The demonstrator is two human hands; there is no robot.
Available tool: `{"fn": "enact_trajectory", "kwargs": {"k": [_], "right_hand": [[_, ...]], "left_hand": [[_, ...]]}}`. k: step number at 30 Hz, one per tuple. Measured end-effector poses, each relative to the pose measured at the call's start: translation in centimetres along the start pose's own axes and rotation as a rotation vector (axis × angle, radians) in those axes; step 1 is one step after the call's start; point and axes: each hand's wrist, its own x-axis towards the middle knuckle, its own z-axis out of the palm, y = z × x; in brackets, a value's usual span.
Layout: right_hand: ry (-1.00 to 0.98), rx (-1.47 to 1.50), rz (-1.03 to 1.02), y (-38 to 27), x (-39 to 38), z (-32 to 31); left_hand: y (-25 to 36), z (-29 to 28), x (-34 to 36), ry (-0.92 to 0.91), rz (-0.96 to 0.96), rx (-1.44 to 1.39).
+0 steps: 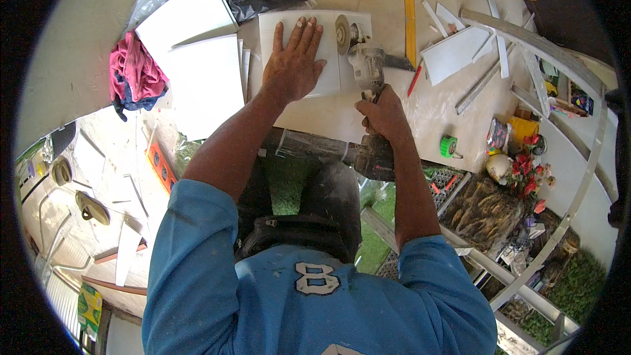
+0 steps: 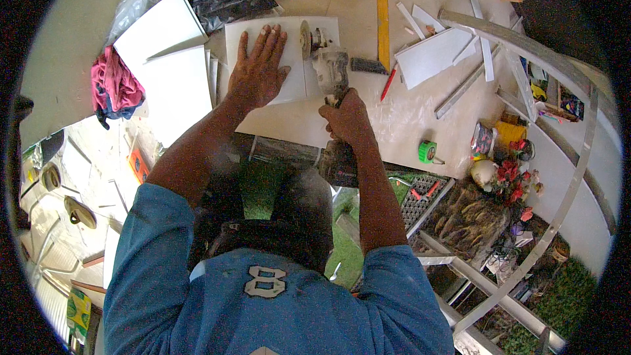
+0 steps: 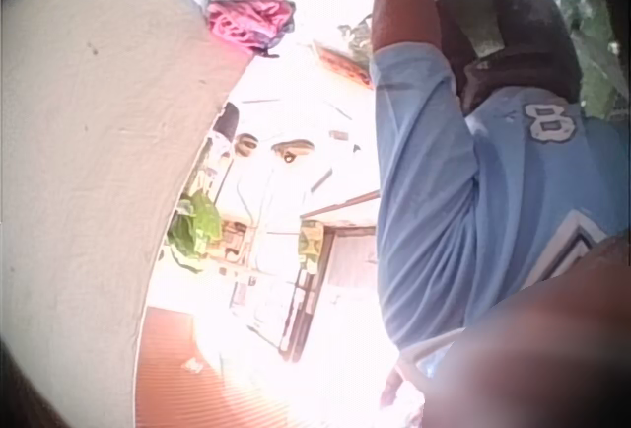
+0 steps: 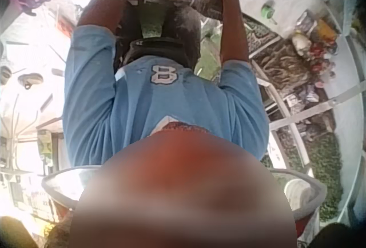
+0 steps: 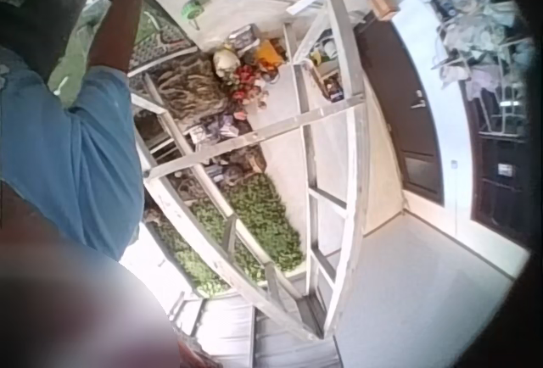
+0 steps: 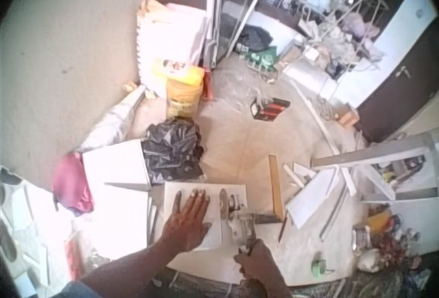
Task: The person measures and marks white ceramic tiles using a tape measure, ruler, and pencil, then cuts them with an angle grinder. The person repeats this process on multiple tiles, creating smaller pieces.
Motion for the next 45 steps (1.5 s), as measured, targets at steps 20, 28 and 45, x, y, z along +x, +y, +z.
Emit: {"fn": "enact_trajectory", "kwargs": {"k": [20, 28, 45], "right_hand": [[-0.002, -0.011, 0.000, -1.8, 2.3, -0.1], [-0.089, -0.007, -0.012, -2.4, 4.2, -0.9], [-0.327, 0.991, -0.055, 3.2, 17.9, -4.0]], "left_hand": [[0.1, -0.6, 0.1, -0.054, -0.012, -0.041], [0.4, -1.4, 0.3, -0.134, -0.039, 0.103], [0.0, -4.5, -4.7, 0.066, -0.159, -0.256]]}}
